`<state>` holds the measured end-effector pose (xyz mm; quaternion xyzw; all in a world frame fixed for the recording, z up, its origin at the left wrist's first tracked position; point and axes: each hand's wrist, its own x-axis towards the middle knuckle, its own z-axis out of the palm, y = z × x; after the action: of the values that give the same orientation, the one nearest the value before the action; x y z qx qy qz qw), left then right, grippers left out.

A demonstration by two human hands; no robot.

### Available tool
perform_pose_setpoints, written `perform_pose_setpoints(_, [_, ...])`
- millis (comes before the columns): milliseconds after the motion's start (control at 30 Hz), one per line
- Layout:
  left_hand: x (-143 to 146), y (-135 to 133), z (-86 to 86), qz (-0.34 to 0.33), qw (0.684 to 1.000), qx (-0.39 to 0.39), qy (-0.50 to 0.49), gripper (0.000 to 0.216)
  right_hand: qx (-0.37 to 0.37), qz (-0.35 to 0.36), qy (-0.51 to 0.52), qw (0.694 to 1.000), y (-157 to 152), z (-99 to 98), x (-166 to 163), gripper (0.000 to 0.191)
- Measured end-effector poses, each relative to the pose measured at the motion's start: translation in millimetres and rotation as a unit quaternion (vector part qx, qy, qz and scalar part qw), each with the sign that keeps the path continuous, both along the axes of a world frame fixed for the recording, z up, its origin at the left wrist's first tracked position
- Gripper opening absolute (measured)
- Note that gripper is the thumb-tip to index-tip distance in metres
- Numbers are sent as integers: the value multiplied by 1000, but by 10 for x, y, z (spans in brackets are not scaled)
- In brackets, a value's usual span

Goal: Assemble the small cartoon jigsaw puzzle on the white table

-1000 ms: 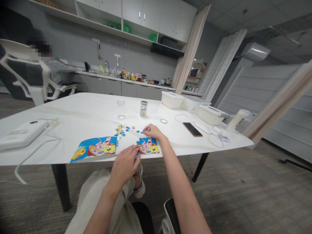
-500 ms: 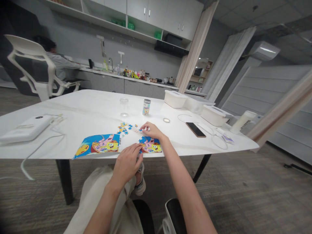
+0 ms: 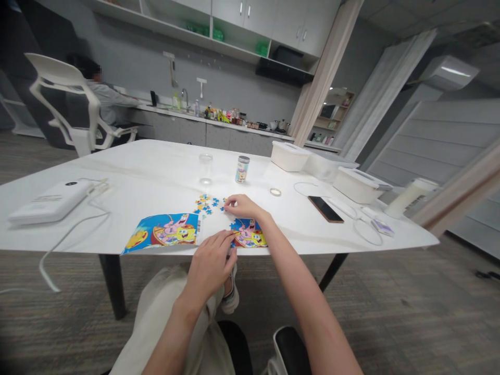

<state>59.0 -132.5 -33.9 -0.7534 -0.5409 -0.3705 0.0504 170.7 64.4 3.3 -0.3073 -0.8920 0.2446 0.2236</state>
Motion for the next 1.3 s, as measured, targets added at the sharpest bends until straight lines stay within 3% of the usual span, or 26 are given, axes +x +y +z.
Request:
perform_pose_setpoints(133, [-3,-4,-1,-3,1000,-1,1,28,-113,12,39,993,-23,7,178,22])
perform_pose_setpoints(533, [-12,-16,2,-7,1000,-9,11,28,-224,0,108,969,-92,67,242,31])
perform_pose_setpoints(867, [-7,-26,18,-8,1000,-8,10,29,-219,-2,83,972,-95,58,263,27])
perform_pose_setpoints(1067, [-9,-24,15,-7,1000,-10,11,29,-178,-11,54,983,-79,68,279,24])
perform_pose_setpoints(1300, [-6,-28,31,-8,1000,-15,11,28,-207,15,44,977,-134,113,289,25])
